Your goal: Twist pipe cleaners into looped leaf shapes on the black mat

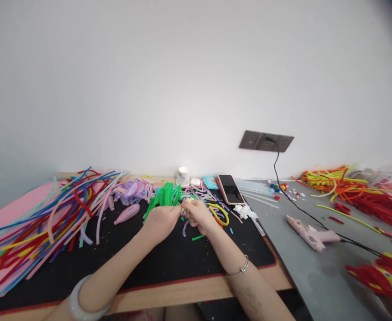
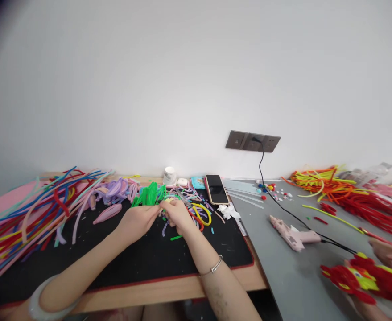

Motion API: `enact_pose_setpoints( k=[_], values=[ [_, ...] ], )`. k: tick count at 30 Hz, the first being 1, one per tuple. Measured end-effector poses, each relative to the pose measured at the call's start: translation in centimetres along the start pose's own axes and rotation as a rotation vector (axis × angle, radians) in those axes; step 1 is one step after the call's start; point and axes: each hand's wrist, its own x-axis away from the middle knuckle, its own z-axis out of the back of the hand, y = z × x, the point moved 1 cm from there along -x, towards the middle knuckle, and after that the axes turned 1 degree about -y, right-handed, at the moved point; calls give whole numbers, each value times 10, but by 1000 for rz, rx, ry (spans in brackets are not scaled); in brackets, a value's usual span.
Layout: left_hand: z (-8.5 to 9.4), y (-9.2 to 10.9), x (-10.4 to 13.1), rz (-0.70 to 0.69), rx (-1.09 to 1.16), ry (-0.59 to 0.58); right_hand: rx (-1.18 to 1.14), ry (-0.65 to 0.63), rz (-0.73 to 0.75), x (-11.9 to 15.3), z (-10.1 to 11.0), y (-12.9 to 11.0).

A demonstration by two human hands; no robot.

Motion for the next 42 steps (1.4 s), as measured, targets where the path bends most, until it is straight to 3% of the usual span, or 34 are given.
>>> enact_pose_setpoints(
  k=[3,5,11,14,19,24,27,30,33,37,42],
  values=[
    [-2,1,-1,10,0,-9,-31,-39,8,0,1,0],
    [-1,1,-2,24,145,-25,18,-32,50,-1,3,0],
    [3,2,-4,200,1272,-304,35,-182,243,2,2,-8],
    [3,2,-4,344,1555,-278,-16,-199,311,3,0,-10],
    [3,-4,-6,489,1651,87,12,-58,358,-3,3,-5],
    [4,-6,-7,440,1668,241,117,30,449,-3,0,1],
    [4,-8,-8,437,1642,330,211,-40,440,3,-7,0],
    [3,-8,-8,431,1644,333,361,-88,451,5,-9,-4],
    [4,-8,-7,437,1625,314,453,-15,494,3,-4,-8],
    [-1,-11,-5,551,1556,272,523,97,503,-1,4,-7],
    [-8,-16,-4,612,1436,318,569,136,536,-3,5,-4]
  ],
)
